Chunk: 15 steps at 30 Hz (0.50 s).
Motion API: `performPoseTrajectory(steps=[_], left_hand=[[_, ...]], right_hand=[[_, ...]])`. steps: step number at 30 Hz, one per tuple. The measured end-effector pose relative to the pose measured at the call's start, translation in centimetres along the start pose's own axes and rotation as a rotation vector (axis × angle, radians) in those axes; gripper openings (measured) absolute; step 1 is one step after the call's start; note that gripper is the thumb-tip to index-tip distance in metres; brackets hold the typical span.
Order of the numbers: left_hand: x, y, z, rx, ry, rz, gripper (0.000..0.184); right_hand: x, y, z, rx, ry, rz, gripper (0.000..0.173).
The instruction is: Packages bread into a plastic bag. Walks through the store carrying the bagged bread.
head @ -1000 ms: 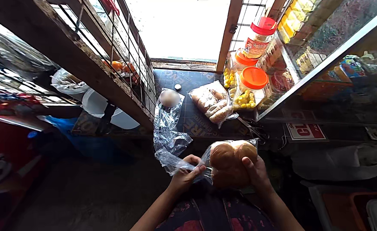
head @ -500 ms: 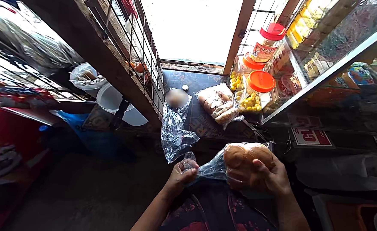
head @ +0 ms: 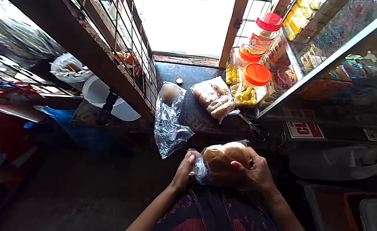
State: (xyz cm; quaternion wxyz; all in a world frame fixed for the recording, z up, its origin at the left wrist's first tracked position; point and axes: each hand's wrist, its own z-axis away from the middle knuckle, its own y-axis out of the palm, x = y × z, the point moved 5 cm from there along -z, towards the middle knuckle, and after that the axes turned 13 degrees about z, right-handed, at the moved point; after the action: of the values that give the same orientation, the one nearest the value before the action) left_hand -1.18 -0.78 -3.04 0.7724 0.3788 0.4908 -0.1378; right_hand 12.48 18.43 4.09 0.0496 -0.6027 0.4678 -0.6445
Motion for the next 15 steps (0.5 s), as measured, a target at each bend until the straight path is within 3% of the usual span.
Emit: performPoseTrajectory(steps=[1,2,3,8,11,15], left_hand=[[-0.1,0.6,0.1,0.055,0.005,-0.01,0.084],[-0.4,1.4,0.1,0.121,0.029,-0.027,0.104],[-0.8,2.2,0.1,0.164,0.071,-0.047,0.107],[-0.7,3.0,-0.2,0.151,0.172,0.088,0.069],[-0.9,3.0,0.3,0.209,0.192,0.181,0.064],[-0.5,3.0,0.5,0.297,0.155,0.23,0.063]], right_hand=[[0.1,0.5,0.0,-0.004,-0.007,-0.01,0.063],[0.2,1.2,0.0,-0.011,-0.002,-0.045,0.065],[0.3,1.8,0.0,-0.02,0.01,-0.105,0.067],[0.8,3.8,0.9,-0.037,0.138,-0.405,0.067],[1.1,4.4,1.2,0.027,0.174,-0.687,0.061],[0.7,5.1,1.9,0.095,0.294,-0.902,0.069]])
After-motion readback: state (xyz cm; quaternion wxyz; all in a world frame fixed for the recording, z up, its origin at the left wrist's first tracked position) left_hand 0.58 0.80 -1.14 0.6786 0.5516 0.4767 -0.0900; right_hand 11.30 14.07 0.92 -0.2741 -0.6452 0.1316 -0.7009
